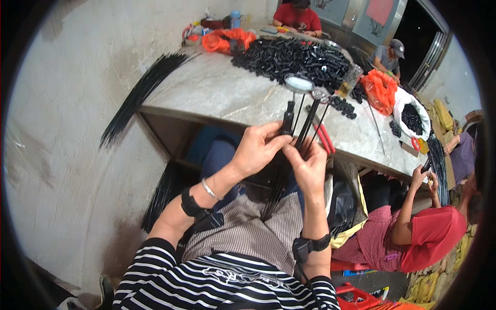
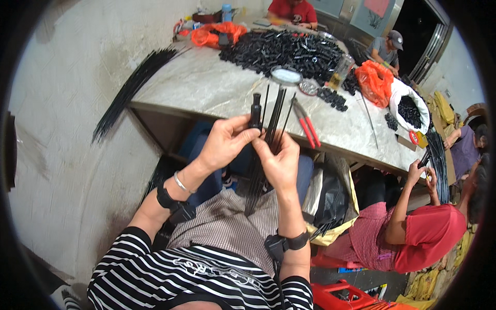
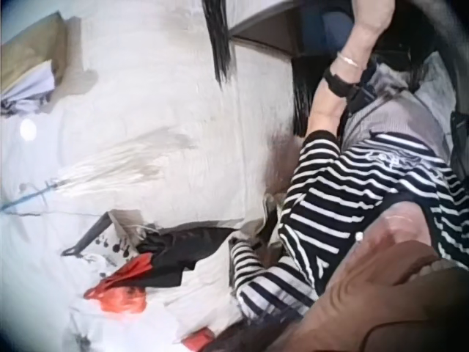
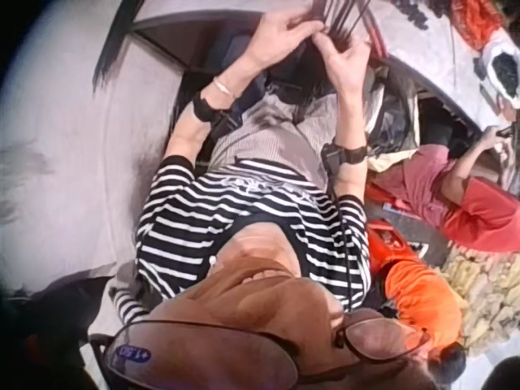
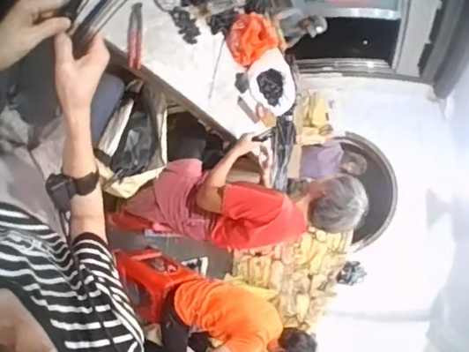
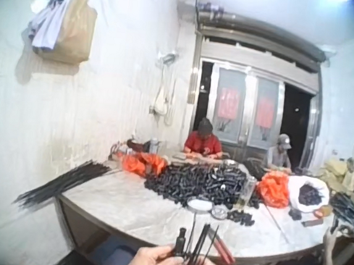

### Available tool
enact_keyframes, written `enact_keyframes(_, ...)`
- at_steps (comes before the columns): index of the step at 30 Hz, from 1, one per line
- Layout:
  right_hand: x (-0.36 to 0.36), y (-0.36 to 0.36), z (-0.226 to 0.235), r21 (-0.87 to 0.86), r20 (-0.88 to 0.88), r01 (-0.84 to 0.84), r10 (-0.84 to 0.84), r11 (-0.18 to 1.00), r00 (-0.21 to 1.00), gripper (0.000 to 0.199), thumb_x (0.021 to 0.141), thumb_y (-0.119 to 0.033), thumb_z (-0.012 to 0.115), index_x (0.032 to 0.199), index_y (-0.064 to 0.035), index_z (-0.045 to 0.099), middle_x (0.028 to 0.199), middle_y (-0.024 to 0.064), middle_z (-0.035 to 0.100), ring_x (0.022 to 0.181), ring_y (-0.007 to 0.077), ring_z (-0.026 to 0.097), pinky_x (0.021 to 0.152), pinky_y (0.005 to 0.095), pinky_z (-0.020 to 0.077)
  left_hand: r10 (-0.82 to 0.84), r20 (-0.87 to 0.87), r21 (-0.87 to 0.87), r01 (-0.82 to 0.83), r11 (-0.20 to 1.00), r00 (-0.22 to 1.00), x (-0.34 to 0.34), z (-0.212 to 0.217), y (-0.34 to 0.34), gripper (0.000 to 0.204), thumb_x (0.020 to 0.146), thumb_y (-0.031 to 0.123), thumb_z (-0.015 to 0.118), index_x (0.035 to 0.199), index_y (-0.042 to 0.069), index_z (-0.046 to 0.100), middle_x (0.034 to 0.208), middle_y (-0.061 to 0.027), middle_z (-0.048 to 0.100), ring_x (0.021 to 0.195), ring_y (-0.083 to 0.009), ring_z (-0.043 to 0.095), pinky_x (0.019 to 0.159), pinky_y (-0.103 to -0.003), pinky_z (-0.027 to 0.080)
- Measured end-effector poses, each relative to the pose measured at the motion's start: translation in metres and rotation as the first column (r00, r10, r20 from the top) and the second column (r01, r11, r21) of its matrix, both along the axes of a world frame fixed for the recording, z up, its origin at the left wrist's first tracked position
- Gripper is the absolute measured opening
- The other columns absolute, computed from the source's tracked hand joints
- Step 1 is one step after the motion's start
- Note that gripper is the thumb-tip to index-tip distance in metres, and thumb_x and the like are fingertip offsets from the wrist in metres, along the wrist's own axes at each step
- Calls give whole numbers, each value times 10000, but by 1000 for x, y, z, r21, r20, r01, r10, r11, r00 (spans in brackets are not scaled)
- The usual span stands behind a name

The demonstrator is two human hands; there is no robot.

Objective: The recorder is assembling small black umbrella components using pliers and manual dexterity at a shared factory table.

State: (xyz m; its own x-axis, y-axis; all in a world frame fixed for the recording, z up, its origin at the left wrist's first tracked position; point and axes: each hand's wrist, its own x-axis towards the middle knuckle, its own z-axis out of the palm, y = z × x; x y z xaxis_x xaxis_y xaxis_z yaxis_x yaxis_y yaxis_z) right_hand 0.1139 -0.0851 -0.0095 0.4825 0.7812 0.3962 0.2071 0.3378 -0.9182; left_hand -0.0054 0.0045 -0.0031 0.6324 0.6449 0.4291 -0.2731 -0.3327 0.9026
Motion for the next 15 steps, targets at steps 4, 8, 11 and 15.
enact_keyframes(4,2,3,-2,64,37,92,-94,994,995,130,803,-76,713,857,10,631,746,-13,623,677,37,528,605,214,451,94,-11,38,-94,995,995,11,7,-4,298,887,2,576,1174,-80,564,937,-47,668,830,-55,578,721,-200,474)
enact_keyframes(8,17,29,37,23,272,131,-133,991,953,207,762,-133,723,828,38,626,682,94,629,606,97,557,565,266,452,129,50,-5,-128,992,990,26,29,24,206,894,35,573,1078,-45,617,814,5,641,715,-28,542,607,-198,444)
enact_keyframes(11,21,51,74,189,113,-21,0,982,994,174,767,-94,724,857,21,629,713,21,618,632,58,525,572,227,445,162,126,107,-176,979,979,29,77,39,181,905,30,552,1050,-55,617,823,-5,645,715,-23,544,613,-188,436)
enact_keyframes(15,21,45,90,203,36,-320,320,925,947,355,784,-70,725,1099,1,578,868,-28,543,785,30,500,622,177,448,162,200,56,-176,983,966,23,99,42,189,924,26,524,1071,-65,599,897,-73,667,777,-109,631,724,-243,521)
